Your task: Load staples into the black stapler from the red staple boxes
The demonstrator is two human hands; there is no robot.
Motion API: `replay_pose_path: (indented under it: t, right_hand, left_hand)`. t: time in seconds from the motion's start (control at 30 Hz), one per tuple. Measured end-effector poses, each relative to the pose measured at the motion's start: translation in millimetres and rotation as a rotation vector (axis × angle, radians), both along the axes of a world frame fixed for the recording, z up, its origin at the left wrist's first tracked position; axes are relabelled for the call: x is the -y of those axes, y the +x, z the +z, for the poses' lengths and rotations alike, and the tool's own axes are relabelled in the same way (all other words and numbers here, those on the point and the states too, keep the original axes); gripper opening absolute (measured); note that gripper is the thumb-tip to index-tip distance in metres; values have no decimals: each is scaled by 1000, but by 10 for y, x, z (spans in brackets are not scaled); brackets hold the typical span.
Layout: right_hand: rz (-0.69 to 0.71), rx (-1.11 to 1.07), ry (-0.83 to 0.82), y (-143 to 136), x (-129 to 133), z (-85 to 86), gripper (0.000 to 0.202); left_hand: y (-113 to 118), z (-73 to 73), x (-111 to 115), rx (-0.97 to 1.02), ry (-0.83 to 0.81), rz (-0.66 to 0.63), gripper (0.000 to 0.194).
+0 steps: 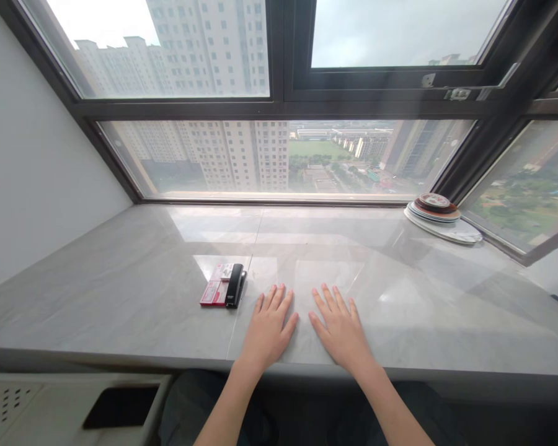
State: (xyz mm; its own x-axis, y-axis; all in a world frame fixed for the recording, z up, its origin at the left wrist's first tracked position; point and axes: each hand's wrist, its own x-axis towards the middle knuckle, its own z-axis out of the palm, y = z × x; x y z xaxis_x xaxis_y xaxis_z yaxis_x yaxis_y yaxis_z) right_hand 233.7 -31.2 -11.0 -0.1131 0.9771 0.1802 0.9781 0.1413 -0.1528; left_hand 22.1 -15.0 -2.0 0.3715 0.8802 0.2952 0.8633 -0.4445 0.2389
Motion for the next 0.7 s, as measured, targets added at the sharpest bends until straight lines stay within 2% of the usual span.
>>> replay_pose_path:
  t: [0.7]
  right_hand:
    - [-6,0,-4,-4,-3,-19,62]
  left_hand:
    - [-23,40,25,16,-19,-10,51]
